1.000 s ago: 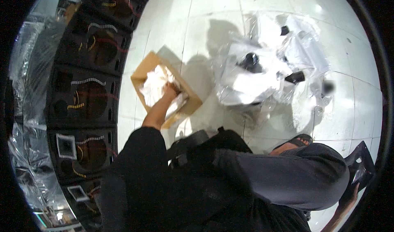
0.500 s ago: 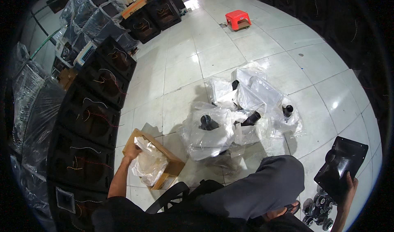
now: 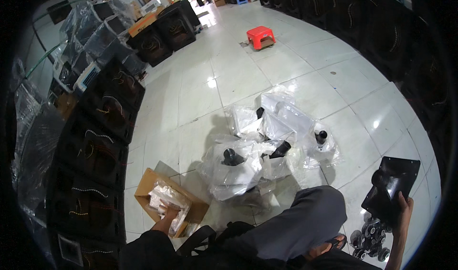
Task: The person sits on a chair and assembles speaker components by hand. They unwrap black horn-shaped speaker parts from plastic, attach circular driver units, and place the finished assemblies into large black speaker cabinets lined up against the wall.
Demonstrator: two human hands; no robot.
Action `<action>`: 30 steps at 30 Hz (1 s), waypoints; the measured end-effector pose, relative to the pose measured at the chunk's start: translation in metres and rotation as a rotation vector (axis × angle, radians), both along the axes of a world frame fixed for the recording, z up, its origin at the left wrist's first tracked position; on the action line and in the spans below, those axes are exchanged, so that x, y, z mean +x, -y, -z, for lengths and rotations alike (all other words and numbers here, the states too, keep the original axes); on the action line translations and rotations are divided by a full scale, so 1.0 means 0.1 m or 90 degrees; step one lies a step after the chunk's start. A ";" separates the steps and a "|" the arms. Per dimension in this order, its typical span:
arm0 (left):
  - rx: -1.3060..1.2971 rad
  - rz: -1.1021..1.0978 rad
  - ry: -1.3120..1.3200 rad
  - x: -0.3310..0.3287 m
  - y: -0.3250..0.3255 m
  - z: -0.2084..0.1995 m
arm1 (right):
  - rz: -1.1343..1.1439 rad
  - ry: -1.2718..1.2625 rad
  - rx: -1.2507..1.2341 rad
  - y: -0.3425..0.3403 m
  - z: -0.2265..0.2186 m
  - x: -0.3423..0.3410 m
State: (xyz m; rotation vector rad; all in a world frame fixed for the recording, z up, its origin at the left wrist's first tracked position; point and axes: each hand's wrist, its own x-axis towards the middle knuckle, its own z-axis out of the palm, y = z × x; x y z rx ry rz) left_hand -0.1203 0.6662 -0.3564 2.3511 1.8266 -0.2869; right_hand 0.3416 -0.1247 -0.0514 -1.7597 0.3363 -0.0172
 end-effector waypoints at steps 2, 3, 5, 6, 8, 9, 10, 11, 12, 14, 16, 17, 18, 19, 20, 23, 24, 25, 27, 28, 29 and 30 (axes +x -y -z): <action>-0.131 0.081 -0.218 0.75 0.32 -0.68 | -0.030 -0.001 0.047 0.09 -0.19 -0.14; -0.124 0.162 -0.247 1.00 0.21 -0.80 | -0.038 -0.005 0.071 0.20 -0.10 -0.22; -0.084 0.249 -0.160 1.11 0.12 -0.85 | 0.008 -0.056 0.049 -0.26 -0.34 -0.16; -0.022 0.262 -0.100 1.22 0.13 -1.14 | -0.052 -0.116 0.071 -0.38 -0.31 -0.05; 0.044 0.310 0.050 1.65 0.46 -1.42 | -0.084 -0.117 0.007 -0.43 -0.25 0.10; 0.064 0.351 0.130 1.95 0.66 -1.52 | -0.103 -0.076 -0.087 -0.40 -0.31 0.05; 0.105 0.362 0.210 2.07 0.83 -1.74 | -0.143 -0.095 -0.191 -0.49 -0.46 0.09; 0.133 0.382 0.282 2.21 0.99 -1.97 | -0.160 -0.073 -0.081 -0.47 -0.41 0.09; 0.143 0.422 0.344 2.40 1.16 -2.17 | -0.125 -0.006 -0.060 -0.31 -0.18 0.03; 0.172 0.475 0.414 2.60 1.27 -2.58 | -0.094 0.010 -0.008 -0.25 -0.19 -0.11; 0.185 0.500 0.493 2.64 1.23 -2.97 | -0.084 0.037 0.004 -0.31 -0.09 -0.04; 0.185 0.504 0.530 2.63 1.26 -3.09 | -0.086 0.029 -0.011 -0.33 -0.13 -0.04; 0.184 0.506 0.566 2.61 1.31 -3.21 | -0.091 0.020 -0.027 -0.35 -0.17 -0.05; 0.178 0.508 0.606 2.62 1.37 -3.29 | -0.097 0.011 -0.060 -0.35 -0.18 -0.03; 0.172 0.509 0.645 2.62 1.45 -3.36 | -0.104 0.002 -0.095 -0.37 -0.18 -0.02; 0.124 0.545 0.732 2.85 1.71 -3.47 | -0.119 -0.024 -0.080 -0.38 -0.10 -0.02; 0.090 0.573 0.750 2.96 1.80 -3.51 | -0.127 -0.005 -0.127 -0.41 -0.08 0.03; 0.049 0.608 0.756 3.13 1.96 -3.52 | -0.134 -0.008 -0.118 -0.40 -0.10 0.02; -0.048 0.658 0.736 3.45 2.50 -3.62 | -0.154 -0.019 -0.092 -0.38 -0.11 0.01; -0.097 0.678 0.721 3.59 2.75 -3.67 | -0.162 -0.024 -0.108 -0.33 -0.12 -0.04; -0.149 0.699 0.705 3.70 3.00 -3.70 | -0.155 -0.019 -0.129 -0.26 -0.10 -0.07; -0.203 0.730 0.727 3.79 3.25 -3.75 | -0.150 -0.017 -0.148 -0.20 -0.06 -0.10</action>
